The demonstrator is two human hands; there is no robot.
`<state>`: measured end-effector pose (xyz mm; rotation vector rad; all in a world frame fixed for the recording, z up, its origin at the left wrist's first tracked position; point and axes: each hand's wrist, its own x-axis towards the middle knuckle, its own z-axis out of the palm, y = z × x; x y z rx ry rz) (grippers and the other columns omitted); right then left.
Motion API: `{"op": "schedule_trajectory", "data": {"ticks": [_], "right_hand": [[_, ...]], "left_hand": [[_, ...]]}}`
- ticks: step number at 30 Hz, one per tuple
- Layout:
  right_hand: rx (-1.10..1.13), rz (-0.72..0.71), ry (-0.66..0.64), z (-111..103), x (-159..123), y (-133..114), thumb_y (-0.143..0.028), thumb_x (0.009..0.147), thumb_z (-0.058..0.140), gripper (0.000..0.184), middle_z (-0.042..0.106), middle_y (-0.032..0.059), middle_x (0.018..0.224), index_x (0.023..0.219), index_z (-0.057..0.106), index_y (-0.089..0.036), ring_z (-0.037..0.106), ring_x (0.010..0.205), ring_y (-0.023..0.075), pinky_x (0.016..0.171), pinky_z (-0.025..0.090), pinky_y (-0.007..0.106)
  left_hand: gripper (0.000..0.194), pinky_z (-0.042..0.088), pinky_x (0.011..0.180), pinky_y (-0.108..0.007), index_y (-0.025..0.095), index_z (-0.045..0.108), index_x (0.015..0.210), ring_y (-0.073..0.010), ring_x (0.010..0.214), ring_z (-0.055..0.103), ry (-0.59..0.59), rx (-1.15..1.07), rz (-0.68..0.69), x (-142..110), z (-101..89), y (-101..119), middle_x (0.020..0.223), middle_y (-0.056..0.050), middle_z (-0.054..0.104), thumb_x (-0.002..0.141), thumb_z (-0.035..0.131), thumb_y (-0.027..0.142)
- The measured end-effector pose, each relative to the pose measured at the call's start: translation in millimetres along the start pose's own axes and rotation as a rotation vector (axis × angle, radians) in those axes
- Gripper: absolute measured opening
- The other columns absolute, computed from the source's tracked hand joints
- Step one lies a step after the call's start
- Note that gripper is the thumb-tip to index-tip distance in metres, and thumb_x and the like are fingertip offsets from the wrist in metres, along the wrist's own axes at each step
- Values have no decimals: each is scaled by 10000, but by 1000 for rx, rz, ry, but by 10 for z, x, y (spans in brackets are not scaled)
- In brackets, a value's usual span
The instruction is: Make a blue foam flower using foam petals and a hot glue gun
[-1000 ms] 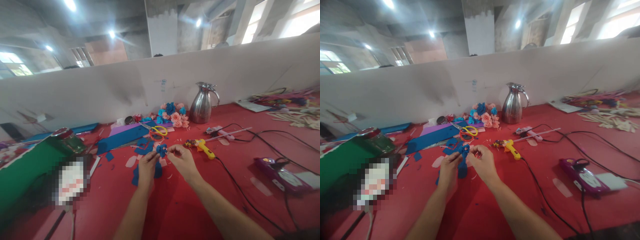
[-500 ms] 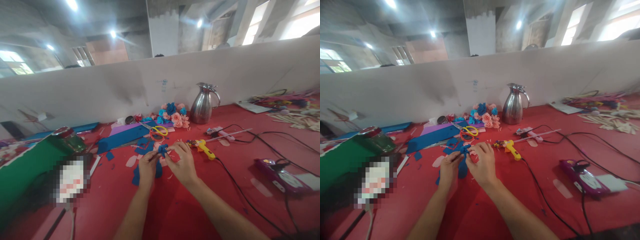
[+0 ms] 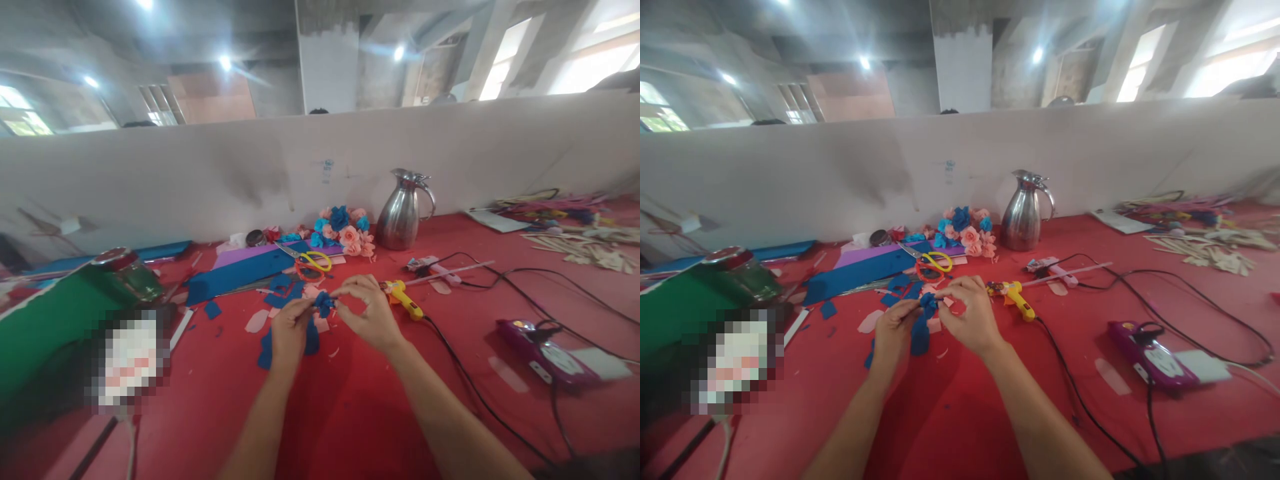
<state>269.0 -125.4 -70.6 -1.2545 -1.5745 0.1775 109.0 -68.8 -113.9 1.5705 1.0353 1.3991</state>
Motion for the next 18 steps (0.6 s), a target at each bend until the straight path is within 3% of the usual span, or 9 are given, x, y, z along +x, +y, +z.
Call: {"op": "schedule_trajectory", "data": {"ticks": [6, 11, 18], "right_hand": [[42, 30, -59, -34, 16, 55, -157, 732, 628, 136, 656, 37, 829, 797, 723, -229, 562, 841, 197, 803, 413, 345], [68, 24, -57, 6, 5, 34, -174, 717, 658, 138, 673, 36, 845, 837, 698, -227, 581, 866, 205, 825, 412, 351], [100, 19, 1, 32, 5, -25, -199, 731, 637, 53, 692, 21, 811, 776, 648, -224, 603, 814, 196, 818, 394, 353]], "left_hand": [[162, 463, 738, -295, 230, 772, 782, -198, 763, 613, -107, 29, 4, 49, -53, -11, 813, -54, 713, 697, 635, 216], [81, 440, 631, -252, 199, 712, 585, -173, 672, 562, -103, -93, -125, 29, -28, 51, 634, -26, 642, 643, 660, 220], [207, 377, 558, -227, 178, 627, 451, -125, 565, 462, -116, -147, -235, -11, 21, 183, 510, 2, 533, 619, 701, 274]]}}
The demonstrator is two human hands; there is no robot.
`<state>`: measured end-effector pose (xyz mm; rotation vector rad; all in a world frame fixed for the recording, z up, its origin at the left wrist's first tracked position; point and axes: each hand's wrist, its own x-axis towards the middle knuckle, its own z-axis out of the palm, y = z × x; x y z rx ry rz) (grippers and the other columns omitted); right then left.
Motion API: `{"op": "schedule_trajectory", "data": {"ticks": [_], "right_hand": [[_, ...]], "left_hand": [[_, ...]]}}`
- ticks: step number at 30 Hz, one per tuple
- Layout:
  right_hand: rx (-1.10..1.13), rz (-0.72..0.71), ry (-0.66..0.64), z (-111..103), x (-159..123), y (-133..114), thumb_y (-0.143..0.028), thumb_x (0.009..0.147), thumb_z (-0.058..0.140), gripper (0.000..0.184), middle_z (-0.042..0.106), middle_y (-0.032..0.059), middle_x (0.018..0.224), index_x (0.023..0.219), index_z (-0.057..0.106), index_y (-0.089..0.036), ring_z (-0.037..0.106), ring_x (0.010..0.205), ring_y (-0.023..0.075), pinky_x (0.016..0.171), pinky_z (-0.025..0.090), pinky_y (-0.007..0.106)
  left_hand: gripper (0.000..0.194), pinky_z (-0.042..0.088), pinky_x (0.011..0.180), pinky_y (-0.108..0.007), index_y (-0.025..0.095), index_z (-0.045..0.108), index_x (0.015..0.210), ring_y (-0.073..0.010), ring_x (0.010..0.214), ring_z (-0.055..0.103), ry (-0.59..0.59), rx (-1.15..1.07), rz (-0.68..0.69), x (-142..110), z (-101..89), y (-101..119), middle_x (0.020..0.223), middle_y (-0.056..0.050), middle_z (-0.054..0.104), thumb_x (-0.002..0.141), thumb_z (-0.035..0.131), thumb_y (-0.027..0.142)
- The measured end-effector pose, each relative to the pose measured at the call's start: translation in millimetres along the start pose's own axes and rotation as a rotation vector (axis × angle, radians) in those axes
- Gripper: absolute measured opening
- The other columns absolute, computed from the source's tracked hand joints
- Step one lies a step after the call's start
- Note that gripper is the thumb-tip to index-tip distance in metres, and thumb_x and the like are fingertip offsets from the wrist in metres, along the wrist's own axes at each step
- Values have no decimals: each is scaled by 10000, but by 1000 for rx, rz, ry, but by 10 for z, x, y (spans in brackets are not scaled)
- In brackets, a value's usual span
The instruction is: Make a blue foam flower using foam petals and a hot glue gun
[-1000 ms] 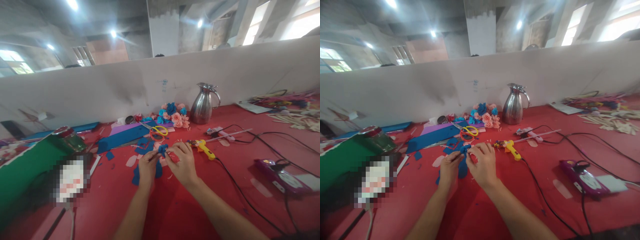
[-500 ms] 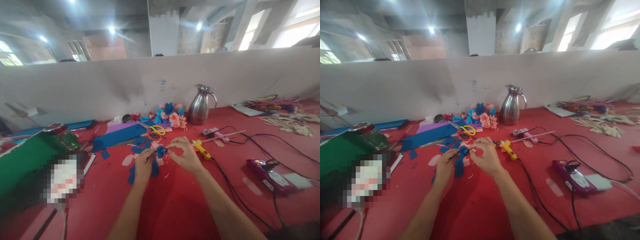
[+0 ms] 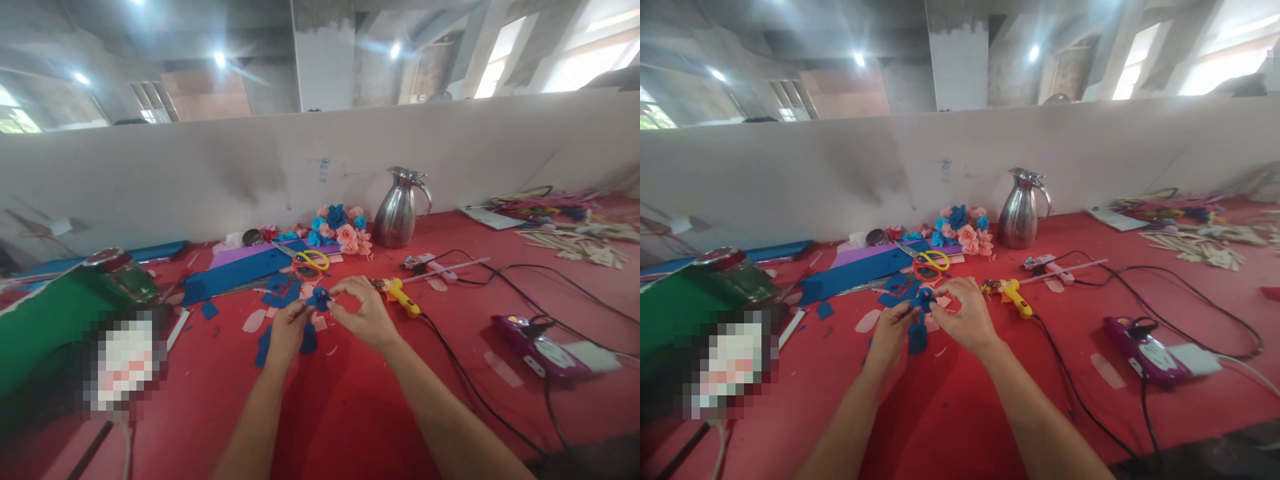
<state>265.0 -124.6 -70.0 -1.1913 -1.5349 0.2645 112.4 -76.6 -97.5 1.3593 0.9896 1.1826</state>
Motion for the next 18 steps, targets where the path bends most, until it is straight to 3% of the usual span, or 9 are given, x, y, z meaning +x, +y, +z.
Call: {"op": "schedule_trajectory", "data": {"ticks": [5, 9, 13, 18], "right_hand": [[0, 57, 47, 15, -6, -17, -223, 743, 603, 40, 680, 18, 748, 714, 632, -223, 600, 753, 190, 782, 407, 343], [7, 76, 59, 14, -6, -22, -203, 732, 606, 39, 684, 9, 747, 712, 633, -224, 602, 749, 186, 809, 398, 348], [22, 106, 55, 17, -9, -18, -178, 723, 600, 63, 690, 9, 752, 711, 642, -223, 598, 750, 185, 810, 394, 347], [22, 118, 60, 18, -10, -6, -179, 719, 577, 83, 693, 11, 755, 710, 645, -227, 585, 747, 187, 795, 399, 343]], "left_hand": [[50, 419, 614, -242, 183, 728, 592, -166, 666, 545, -5, 12, 5, 34, -13, -79, 619, -28, 634, 588, 715, 231], [164, 447, 667, -256, 201, 776, 755, -191, 757, 592, -16, 54, 47, 55, -49, -146, 783, -56, 704, 618, 686, 211], [177, 459, 693, -267, 206, 781, 782, -202, 793, 609, -2, 79, 60, 59, -68, -164, 848, -71, 718, 647, 666, 213], [151, 478, 701, -290, 218, 775, 706, -215, 780, 621, 48, 79, 100, 68, -59, -153, 783, -57, 716, 596, 677, 190]]}}
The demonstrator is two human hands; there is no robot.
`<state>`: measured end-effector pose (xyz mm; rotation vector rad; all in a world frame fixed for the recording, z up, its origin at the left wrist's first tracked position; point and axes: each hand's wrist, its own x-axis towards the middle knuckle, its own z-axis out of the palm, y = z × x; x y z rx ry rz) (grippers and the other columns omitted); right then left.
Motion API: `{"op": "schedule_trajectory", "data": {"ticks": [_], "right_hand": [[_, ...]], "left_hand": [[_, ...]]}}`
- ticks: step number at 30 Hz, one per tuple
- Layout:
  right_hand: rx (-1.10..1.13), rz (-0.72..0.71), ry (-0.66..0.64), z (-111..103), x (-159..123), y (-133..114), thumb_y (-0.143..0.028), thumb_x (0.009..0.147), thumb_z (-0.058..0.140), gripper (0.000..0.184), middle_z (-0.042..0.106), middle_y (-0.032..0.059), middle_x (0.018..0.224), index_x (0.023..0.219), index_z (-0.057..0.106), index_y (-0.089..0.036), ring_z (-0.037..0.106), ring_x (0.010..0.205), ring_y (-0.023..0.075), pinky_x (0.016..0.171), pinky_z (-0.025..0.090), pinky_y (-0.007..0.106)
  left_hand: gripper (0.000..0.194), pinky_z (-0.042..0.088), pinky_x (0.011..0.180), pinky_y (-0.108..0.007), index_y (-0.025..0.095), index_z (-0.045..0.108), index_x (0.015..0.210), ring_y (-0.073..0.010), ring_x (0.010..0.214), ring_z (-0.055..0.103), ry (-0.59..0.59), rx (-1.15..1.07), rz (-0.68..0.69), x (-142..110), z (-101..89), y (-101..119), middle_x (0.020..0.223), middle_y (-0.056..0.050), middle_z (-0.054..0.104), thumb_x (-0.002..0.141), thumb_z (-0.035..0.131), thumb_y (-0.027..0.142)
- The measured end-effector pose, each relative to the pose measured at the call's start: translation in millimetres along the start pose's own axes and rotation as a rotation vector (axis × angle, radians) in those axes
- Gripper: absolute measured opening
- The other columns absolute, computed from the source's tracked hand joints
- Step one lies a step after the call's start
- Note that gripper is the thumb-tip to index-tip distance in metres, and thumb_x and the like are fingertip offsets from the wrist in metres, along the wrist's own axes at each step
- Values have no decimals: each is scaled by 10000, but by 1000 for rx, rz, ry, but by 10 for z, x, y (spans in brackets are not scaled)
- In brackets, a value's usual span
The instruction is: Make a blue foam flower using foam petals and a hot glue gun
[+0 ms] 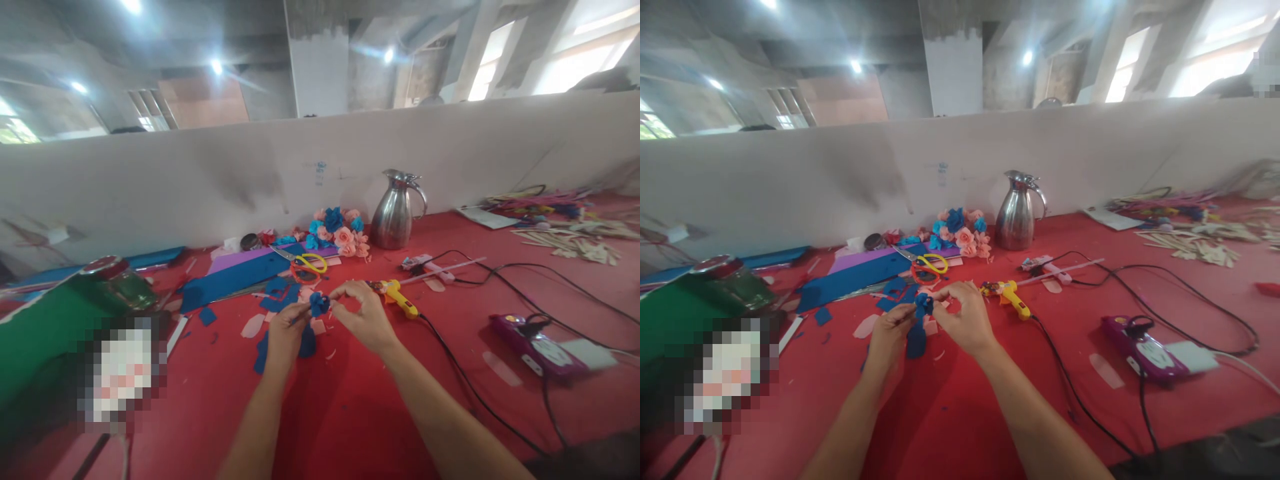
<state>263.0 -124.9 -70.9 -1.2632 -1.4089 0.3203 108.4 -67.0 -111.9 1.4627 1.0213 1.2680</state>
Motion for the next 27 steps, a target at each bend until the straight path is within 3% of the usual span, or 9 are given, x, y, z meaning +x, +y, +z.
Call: {"op": "schedule_trajectory", "data": {"ticks": [8, 27], "right_hand": [[-10, 36, 8, 8, 0, 16, -204, 730, 573, 81, 688, 5, 738, 692, 639, -232, 571, 723, 182, 864, 375, 381], [60, 76, -2, 15, 5, 42, -224, 717, 552, 97, 656, 12, 691, 655, 625, -210, 540, 704, 174, 773, 388, 330]], "left_hand": [[124, 478, 679, -292, 221, 770, 679, -209, 731, 615, -10, 20, 25, -8, 10, 36, 756, -55, 713, 603, 673, 205], [124, 460, 718, -290, 203, 768, 718, -201, 782, 621, -48, 24, 25, -17, 6, -19, 818, -60, 712, 656, 660, 210]]}}
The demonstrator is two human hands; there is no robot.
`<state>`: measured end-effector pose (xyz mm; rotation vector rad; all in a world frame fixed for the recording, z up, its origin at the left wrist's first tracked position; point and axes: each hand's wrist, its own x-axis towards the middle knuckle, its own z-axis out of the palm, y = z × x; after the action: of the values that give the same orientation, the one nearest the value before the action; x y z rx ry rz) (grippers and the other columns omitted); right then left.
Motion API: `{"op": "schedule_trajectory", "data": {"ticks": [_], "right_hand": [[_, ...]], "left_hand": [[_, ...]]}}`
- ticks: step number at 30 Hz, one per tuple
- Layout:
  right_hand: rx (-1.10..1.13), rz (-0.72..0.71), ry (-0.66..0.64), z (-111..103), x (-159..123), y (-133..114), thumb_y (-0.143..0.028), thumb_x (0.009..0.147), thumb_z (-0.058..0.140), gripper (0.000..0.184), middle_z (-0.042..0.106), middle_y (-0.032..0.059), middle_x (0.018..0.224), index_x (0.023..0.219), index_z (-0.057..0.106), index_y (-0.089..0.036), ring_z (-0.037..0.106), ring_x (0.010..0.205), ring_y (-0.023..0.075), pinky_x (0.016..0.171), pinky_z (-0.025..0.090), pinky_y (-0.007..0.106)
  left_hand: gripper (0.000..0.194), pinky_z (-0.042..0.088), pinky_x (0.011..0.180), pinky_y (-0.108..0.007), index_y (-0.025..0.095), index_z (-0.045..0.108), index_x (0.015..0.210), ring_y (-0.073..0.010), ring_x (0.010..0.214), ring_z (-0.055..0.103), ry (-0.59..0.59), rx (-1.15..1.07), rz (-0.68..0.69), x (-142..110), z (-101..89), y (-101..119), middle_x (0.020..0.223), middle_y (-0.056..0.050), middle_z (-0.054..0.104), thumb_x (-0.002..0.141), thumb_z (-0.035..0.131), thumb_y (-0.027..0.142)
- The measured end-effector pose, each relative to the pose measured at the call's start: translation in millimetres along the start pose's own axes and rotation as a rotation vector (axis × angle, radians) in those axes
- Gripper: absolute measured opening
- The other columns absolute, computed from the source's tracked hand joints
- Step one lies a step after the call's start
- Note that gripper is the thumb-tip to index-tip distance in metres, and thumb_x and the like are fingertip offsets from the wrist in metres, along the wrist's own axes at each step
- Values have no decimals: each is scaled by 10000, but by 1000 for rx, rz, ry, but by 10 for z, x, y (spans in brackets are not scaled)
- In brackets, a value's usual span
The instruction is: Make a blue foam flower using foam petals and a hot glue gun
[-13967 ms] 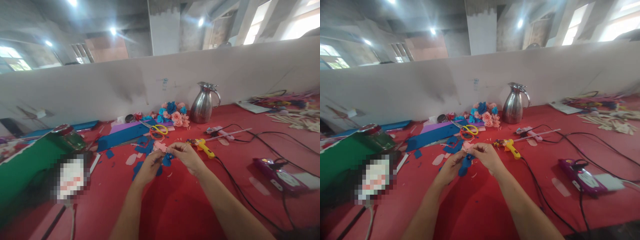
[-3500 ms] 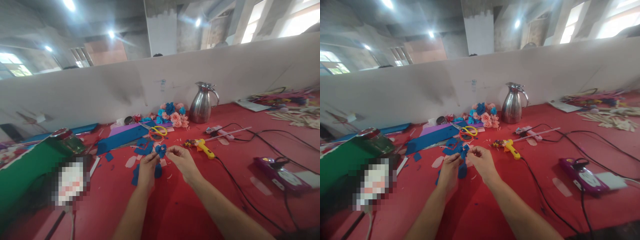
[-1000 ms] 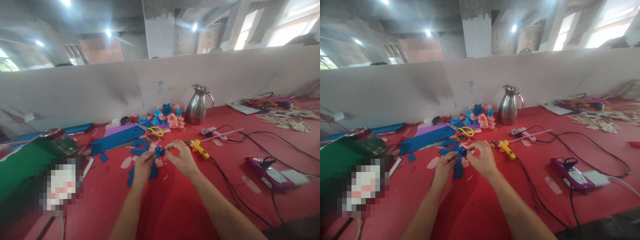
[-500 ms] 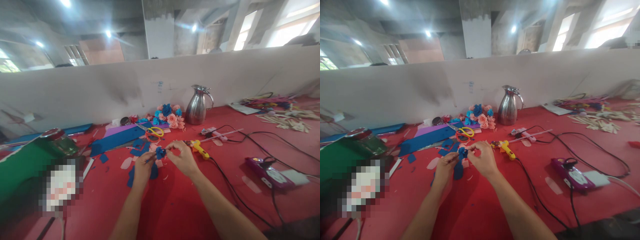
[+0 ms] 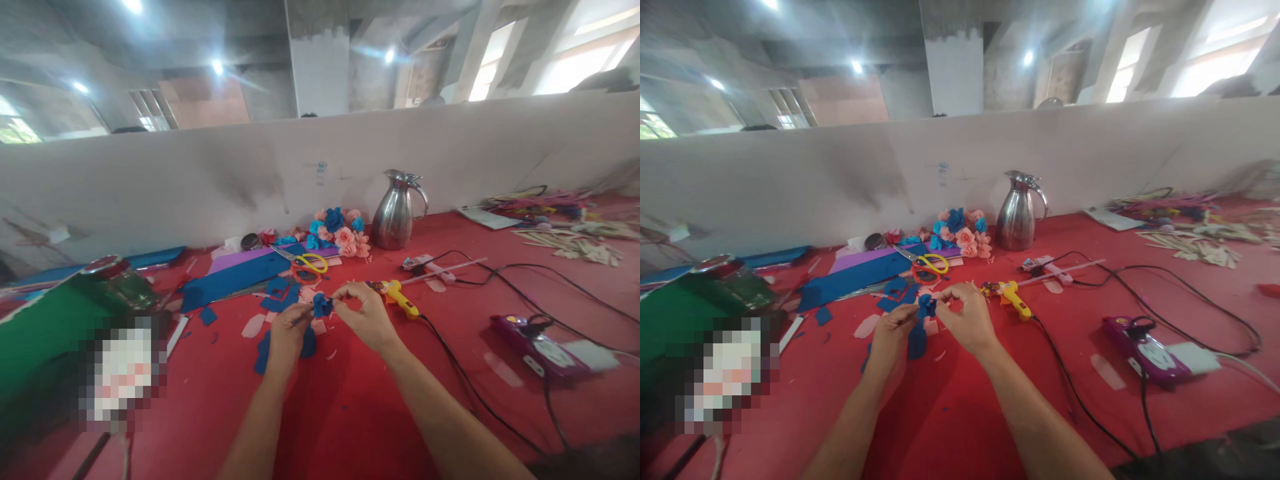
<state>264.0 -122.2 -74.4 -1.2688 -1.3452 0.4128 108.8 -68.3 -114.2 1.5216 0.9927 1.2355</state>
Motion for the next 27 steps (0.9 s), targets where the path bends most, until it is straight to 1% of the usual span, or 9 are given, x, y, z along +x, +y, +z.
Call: {"op": "schedule_trajectory", "data": {"ticks": [3, 5, 7, 10, 13, 17, 20, 23, 27], "right_hand": [[84, 63, -20, 6, 4, 13, -249, 710, 567, 110, 645, 22, 690, 648, 640, -195, 539, 709, 176, 740, 391, 315], [188, 159, -49, 17, 3, 12, -272, 701, 589, 118, 639, 19, 679, 650, 653, -188, 534, 695, 172, 712, 392, 306], [345, 276, -81, 33, 0, 3, -299, 684, 618, 126, 633, 8, 659, 657, 663, -185, 527, 668, 159, 688, 391, 295], [566, 402, -111, 59, -6, -17, -324, 651, 661, 141, 630, -8, 642, 646, 669, -183, 527, 650, 140, 698, 394, 286], [658, 464, -123, 74, -11, -34, -322, 630, 688, 146, 627, -12, 637, 612, 661, -180, 525, 653, 128, 718, 390, 282], [681, 478, -111, 82, -15, -47, -318, 617, 697, 151, 610, -19, 622, 593, 649, -178, 506, 636, 118, 693, 380, 270], [691, 458, -99, 86, -18, -51, -321, 624, 692, 151, 602, -21, 624, 595, 643, -181, 503, 637, 118, 689, 380, 268], [708, 440, -87, 95, -22, -53, -309, 630, 689, 135, 597, -24, 634, 606, 638, -186, 506, 648, 119, 703, 384, 268], [698, 419, -99, 119, -39, -58, -305, 645, 675, 140, 580, -25, 622, 603, 624, -182, 494, 638, 116, 683, 381, 262]], "left_hand": [[142, 453, 721, -283, 191, 773, 751, -192, 779, 610, -19, -36, -46, -14, 3, 23, 828, -63, 710, 666, 664, 222], [148, 453, 718, -280, 186, 775, 761, -189, 770, 602, -24, -72, -82, -24, 8, 61, 818, -62, 708, 657, 676, 220], [149, 453, 727, -281, 187, 776, 762, -190, 774, 598, -43, -105, -102, -33, 15, 103, 816, -61, 709, 652, 680, 218], [140, 444, 760, -285, 191, 777, 752, -192, 791, 595, -83, -130, -103, -41, 20, 138, 806, -60, 710, 670, 669, 224], [138, 433, 778, -294, 187, 774, 760, -196, 792, 590, -109, -148, -86, -42, 12, 123, 787, -58, 708, 670, 681, 235], [126, 423, 770, -295, 179, 764, 761, -185, 760, 575, -146, -158, -69, -42, 4, 91, 767, -47, 696, 684, 686, 240], [99, 415, 772, -285, 180, 758, 729, -183, 776, 574, -132, -183, -87, -42, 12, 99, 740, -34, 683, 681, 686, 228], [110, 413, 779, -283, 181, 763, 745, -188, 800, 580, -113, -202, -104, -41, 25, 116, 739, -33, 684, 676, 688, 224], [117, 419, 780, -289, 184, 763, 759, -185, 782, 586, -129, -221, -89, -39, 25, 101, 778, -40, 695, 697, 687, 246]]}}
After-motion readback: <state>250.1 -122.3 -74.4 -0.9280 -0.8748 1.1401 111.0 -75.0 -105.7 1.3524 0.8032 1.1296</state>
